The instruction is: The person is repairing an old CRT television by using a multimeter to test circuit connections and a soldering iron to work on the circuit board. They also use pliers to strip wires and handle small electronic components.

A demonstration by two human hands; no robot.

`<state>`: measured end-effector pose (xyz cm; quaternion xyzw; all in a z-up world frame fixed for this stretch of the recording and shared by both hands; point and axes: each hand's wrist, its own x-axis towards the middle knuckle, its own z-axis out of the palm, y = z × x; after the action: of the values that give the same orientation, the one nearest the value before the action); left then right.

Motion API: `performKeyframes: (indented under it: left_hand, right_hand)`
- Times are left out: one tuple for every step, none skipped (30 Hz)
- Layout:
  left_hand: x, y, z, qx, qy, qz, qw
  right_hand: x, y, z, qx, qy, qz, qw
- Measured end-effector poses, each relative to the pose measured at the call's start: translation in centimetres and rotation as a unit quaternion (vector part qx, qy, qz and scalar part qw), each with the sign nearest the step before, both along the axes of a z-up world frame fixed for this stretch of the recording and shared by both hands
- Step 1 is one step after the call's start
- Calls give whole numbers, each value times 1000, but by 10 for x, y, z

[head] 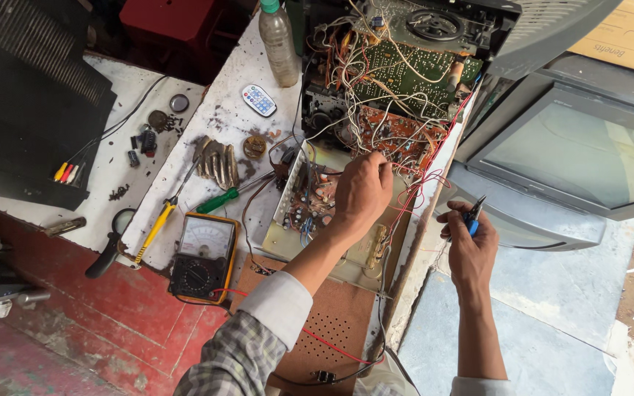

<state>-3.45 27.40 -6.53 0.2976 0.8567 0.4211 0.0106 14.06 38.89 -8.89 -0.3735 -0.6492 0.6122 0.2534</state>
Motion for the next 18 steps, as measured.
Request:
performKeyframes:
  left_hand:
    - [0,0,0,4,-5,2,1000]
    - [-1,-1,1,-5,-9,0,1000]
    - [-2,-1,0,-14,-12,-2,1000]
    - [-2,-3,-1,-23,-17,-4,1000]
    - [-1,-4,-2,-24,-17,-6,1000]
    - [-1,-5,-3,-25,-16,-8,1000]
    - [-1,-6,-4,-26,-14,-11,999]
    - [-1,-6,-4,-32,-13,-12,999]
    - [-1,-6,-4,-38,-12,-14,999]
    - [-2,-5,-3,-43,-10,-15,999]
    - [-2,-5,-1,-45,-17,-7,999]
    - [-3,-4,2,-46,-24,1,999]
    - [-3,-5,6,-47,-31,9,998]
    - [-4,-6,9,-38,-40,11,998]
    - [-4,-7,12,-28,-49,13,998]
    - [-4,-8,15,-19,-58,15,998]
    - [-3,-9,17,-23,-98,17,995]
    - [-1,-11,18,-26,-136,21,990]
  right_hand:
    - [1,-1,-1,-3,1,1,1000]
    - [1,-2,-1,-6,2,2,1000]
    - [1,-3,-2,-5,6,2,1000]
    - [2,-3,-3,-5,9,1,1000]
    - [3,-4,-4,-5,12,1,1000]
    - [3,-4,-5,-6,11,-1,1000]
    - [4,-4,-5,-7,11,-4,1000]
    - [5,-5,-6,-9,9,-7,1000]
    - [7,-6,-6,-13,14,-8,1000]
    - [7,-6,-5,-15,20,-10,1000]
    - [8,-7,-4,-18,26,-12,999]
    - [10,-7,-3,-7,16,-10,1000]
    - [11,-8,-2,3,5,-8,1000]
    - [14,-8,-1,13,-6,-7,1000]
    - [16,-8,0,16,-12,-8,1000]
    - [18,-8,1,19,-19,-8,1000]
    - [20,-7,1,21,-25,-9,999]
    - [21,-6,1,15,-42,-14,999]
